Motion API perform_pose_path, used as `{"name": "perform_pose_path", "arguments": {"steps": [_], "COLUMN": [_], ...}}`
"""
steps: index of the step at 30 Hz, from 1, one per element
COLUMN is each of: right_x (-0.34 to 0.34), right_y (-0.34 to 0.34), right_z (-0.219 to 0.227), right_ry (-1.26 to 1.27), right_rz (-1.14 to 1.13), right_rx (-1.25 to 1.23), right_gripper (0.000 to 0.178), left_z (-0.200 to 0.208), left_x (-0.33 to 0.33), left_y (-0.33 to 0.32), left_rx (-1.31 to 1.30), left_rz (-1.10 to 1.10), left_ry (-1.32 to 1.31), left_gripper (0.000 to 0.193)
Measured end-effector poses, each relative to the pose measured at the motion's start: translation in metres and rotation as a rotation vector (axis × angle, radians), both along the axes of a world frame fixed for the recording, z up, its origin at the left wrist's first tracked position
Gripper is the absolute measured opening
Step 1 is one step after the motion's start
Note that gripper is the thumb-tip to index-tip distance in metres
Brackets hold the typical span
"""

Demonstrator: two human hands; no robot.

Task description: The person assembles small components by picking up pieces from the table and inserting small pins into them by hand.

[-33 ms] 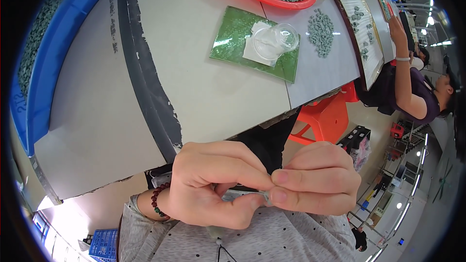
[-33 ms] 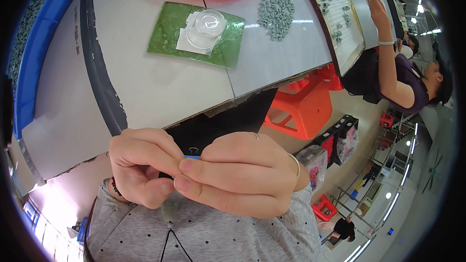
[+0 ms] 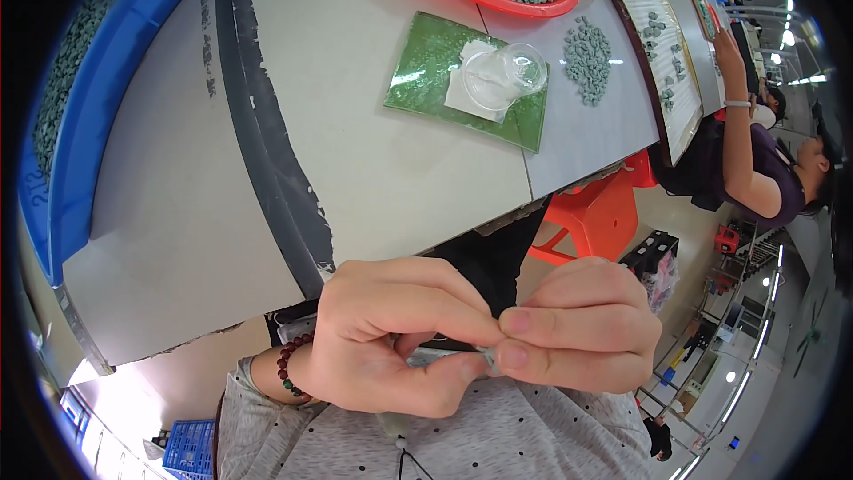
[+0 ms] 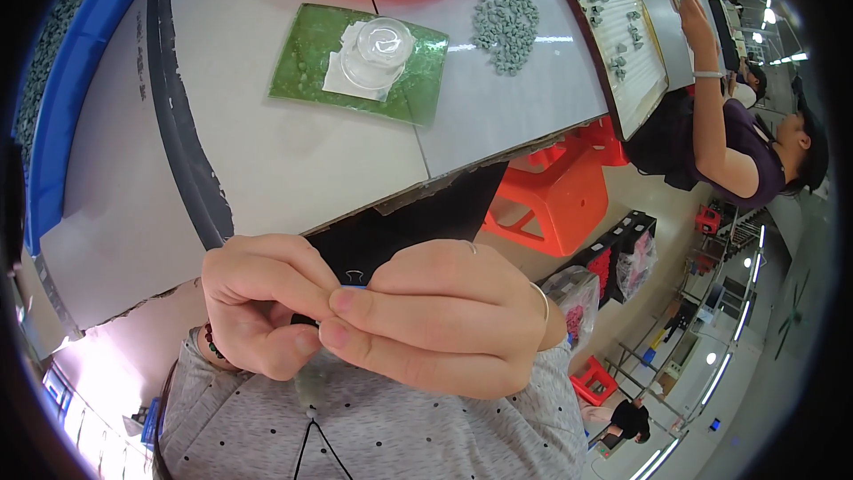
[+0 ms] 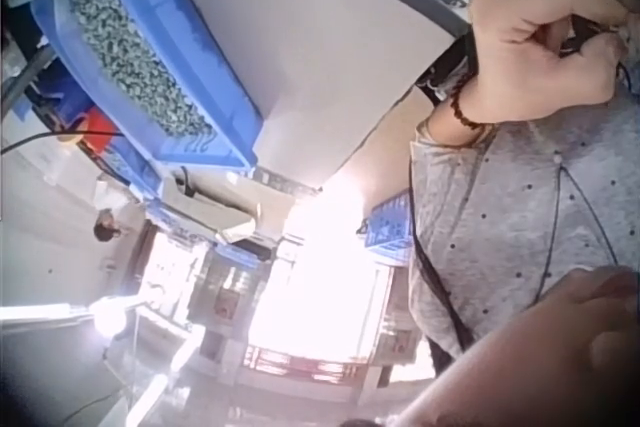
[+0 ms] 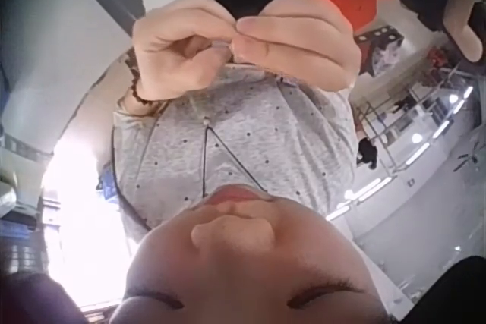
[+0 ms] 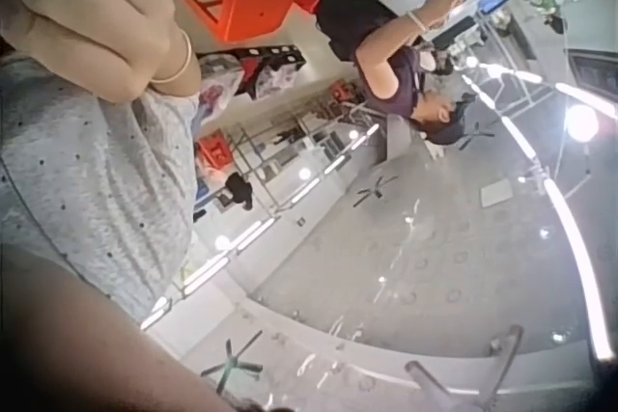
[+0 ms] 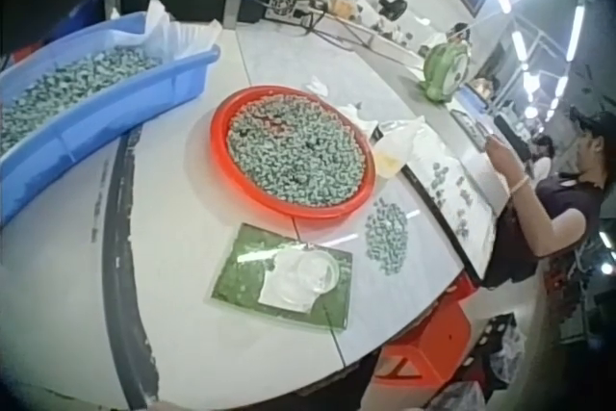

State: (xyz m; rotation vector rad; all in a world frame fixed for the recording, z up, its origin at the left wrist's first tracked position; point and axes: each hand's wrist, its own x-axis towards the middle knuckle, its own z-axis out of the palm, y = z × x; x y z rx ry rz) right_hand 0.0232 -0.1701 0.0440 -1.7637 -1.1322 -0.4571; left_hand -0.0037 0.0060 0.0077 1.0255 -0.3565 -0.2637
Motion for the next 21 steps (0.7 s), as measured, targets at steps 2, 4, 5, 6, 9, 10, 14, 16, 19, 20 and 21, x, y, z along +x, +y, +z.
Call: {"name": "perform_pose_path", "arguments": {"steps": [2, 4, 5, 6, 9, 10, 14, 16, 19, 20, 21], "right_x": [0.002, 0.001, 0.001, 0.001, 0.001, 0.001, 0.001, 0.007, 0.023, 0.036, 0.045], "right_y": [-0.001, 0.0, 0.0, 0.001, 0.004, 0.004, 0.003, -0.005, -0.032, -0.054, -0.07], "right_z": [0.001, 0.001, 0.0, -0.001, -0.003, -0.003, -0.003, 0.005, 0.009, 0.005, 0.006], "right_ry": [-0.017, -0.012, -0.005, -0.005, -0.01, -0.019, -0.065, -0.062, -0.151, -0.19, 0.039], "right_rz": [-0.014, -0.023, -0.031, -0.031, -0.051, -0.052, -0.055, -0.043, -0.279, -0.547, -0.875], "right_rx": [0.032, 0.047, 0.064, 0.065, 0.107, 0.102, 0.084, 0.008, -0.072, -0.078, 0.012], "right_gripper": [0.021, 0.02, 0.02, 0.02, 0.019, 0.019, 0.019, 0.019, 0.019, 0.014, 0.016], "left_z": [0.0, 0.001, 0.001, 0.001, -0.002, -0.002, -0.002, 0.0, 0.006, 0.003, 0.0], "left_x": [0.0, 0.0, 0.001, 0.001, -0.001, -0.001, 0.0, 0.003, 0.001, -0.001, -0.002], "left_y": [-0.001, -0.001, 0.001, 0.001, -0.002, -0.002, 0.0, -0.001, 0.001, 0.001, -0.001], "left_rx": [-0.012, -0.02, -0.025, -0.029, -0.062, -0.061, -0.045, -0.045, -0.059, -0.202, -0.344], "left_rz": [-0.015, -0.028, -0.052, -0.076, -0.038, -0.038, -0.051, -0.063, -0.093, -0.091, -0.09], "left_ry": [-0.003, -0.005, 0.007, 0.019, 0.008, 0.007, -0.012, -0.051, 0.216, 0.313, 0.412], "left_gripper": [0.028, 0.028, 0.028, 0.027, 0.028, 0.028, 0.028, 0.029, 0.032, 0.027, 0.023]}}
